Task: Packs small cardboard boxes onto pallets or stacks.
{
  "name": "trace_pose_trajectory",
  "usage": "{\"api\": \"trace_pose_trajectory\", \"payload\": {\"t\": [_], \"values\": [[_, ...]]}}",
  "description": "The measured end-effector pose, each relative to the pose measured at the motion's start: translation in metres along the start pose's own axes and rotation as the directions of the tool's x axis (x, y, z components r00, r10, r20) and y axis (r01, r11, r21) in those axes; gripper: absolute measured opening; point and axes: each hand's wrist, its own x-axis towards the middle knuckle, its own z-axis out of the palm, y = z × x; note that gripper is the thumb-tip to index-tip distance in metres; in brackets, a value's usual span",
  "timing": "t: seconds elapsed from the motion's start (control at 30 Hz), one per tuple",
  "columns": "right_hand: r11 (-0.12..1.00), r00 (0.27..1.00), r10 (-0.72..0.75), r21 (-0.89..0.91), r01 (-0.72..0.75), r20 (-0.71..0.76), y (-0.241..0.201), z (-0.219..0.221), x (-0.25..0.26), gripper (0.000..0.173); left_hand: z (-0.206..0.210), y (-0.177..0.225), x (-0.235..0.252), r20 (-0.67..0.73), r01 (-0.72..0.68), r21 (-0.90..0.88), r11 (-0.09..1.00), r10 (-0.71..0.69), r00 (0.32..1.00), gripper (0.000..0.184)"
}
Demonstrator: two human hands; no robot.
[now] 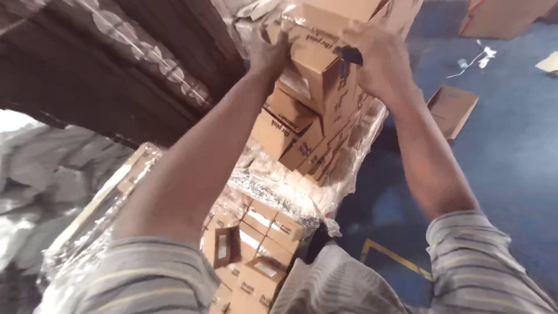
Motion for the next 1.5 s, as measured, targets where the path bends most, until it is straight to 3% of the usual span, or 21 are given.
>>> {"api": "trace_pose_trajectory", "payload": {"t": [0.07,0.13,0.2,0.23,0.3,0.37,0.43,0.47,0.53,0.6,0.7,0.77,0.83,0.9,1.0,1.1,1.27,1.37,1.43,1.5], "values": [[0.99,0.968,-0.018,0.13,0.052,-0.25,0.007,0.016,-0.025,0.046,-0.019,-0.006,-0.023,-0.017,-0.077,-0.079,0.994,0.076,0.997,0.055],[0.901,0.829,0.036,0.378,0.215,-0.558,0.016,0.036,-0.063,0.042,-0.056,-0.016,-0.078,-0.043,-0.237,-0.206,0.949,0.233,0.971,0.053],[0.711,0.749,0.206,0.622,0.329,-0.63,0.018,0.064,-0.119,0.04,-0.101,-0.054,-0.146,-0.111,-0.434,-0.262,0.862,0.419,0.901,0.054],[0.614,0.759,0.29,0.722,0.32,-0.583,0.014,0.083,-0.151,0.036,-0.12,-0.085,-0.184,-0.189,-0.474,-0.245,0.846,0.438,0.879,0.051],[0.414,0.828,0.391,0.88,0.231,-0.402,-0.008,0.125,-0.21,0.047,-0.141,-0.16,-0.261,-0.456,-0.42,-0.2,0.885,0.296,0.84,0.036],[0.275,0.896,0.428,0.961,-0.007,-0.116,-0.05,0.17,-0.265,0.055,-0.143,-0.235,-0.341,-0.628,-0.093,-0.139,0.986,-0.015,0.778,0.031],[0.327,0.905,0.349,0.873,-0.363,0.245,-0.099,0.201,-0.315,0.055,-0.138,-0.3,-0.42,-0.616,0.404,-0.076,0.912,-0.361,0.7,0.039],[0.411,0.865,0.246,0.762,-0.501,0.437,-0.122,0.209,-0.331,0.048,-0.136,-0.331,-0.456,-0.57,0.582,-0.027,0.813,-0.49,0.659,0.042],[0.608,0.699,-0.039,0.572,-0.55,0.714,-0.161,0.215,-0.344,0.039,-0.128,-0.391,-0.514,-0.42,0.765,0.059,0.641,-0.68,0.602,0.049],[0.766,0.527,-0.274,0.513,-0.386,0.805,-0.195,0.219,-0.343,0.042,-0.119,-0.433,-0.553,-0.228,0.821,0.173,0.545,-0.788,0.571,0.071],[0.868,0.311,-0.425,0.481,-0.127,0.85,-0.246,0.227,-0.336,0.044,-0.099,-0.479,-0.609,0.009,0.779,0.386,0.493,-0.847,0.532,0.085],[0.882,0.28,-0.449,0.472,-0.017,0.849,-0.273,0.25,-0.328,0.041,-0.091,-0.49,-0.62,0.035,0.773,0.418,0.478,-0.858,0.512,0.096],[0.885,0.343,-0.45,0.464,0.044,0.825,-0.292,0.282,-0.335,0.036,-0.089,-0.497,-0.628,-0.078,0.809,0.366,0.46,-0.851,0.52,0.103],[0.904,0.377,-0.426,0.408,0.131,0.822,-0.314,0.311,-0.345,0.036,-0.099,-0.505,-0.634,-0.145,0.863,0.3,0.407,-0.874,0.463,0.107],[0.929,0.297,-0.352,0.294,0.223,0.888,-0.362,0.349,-0.362,0.035,-0.11,-0.519,-0.653,-0.171,0.914,0.161,0.371,-0.902,0.396,0.105],[0.92,0.201,-0.292,0.217,0.326,0.935,-0.399,0.404,-0.386,0.037,-0.115,-0.527,-0.675,-0.196,0.909,0.045,0.414,-0.889,0.415,0.101],[0.84,0.197,-0.368,0.234,0.489,0.909,-0.456,0.463,-0.413,0.032,-0.121,-0.534,-0.702,-0.189,0.873,-0.011,0.488,-0.858,0.478,0.108],[0.767,0.19,-0.447,0.265,0.584,0.874,-0.484,0.497,-0.417,0.031,-0.127,-0.535,-0.701,-0.19,0.881,-0.024,0.473,-0.867,0.46,0.102],[0.709,0.105,-0.473,0.307,0.635,0.875,-0.497,0.517,-0.413,0.031,-0.128,-0.535,-0.7,-0.171,0.888,-0.048,0.458,-0.879,0.444,0.095],[0.647,-0.039,-0.467,0.371,0.666,0.883,-0.511,0.535,-0.405,0.03,-0.131,-0.537,-0.701,-0.146,0.894,-0.088,0.439,-0.893,0.425,0.092]]}}
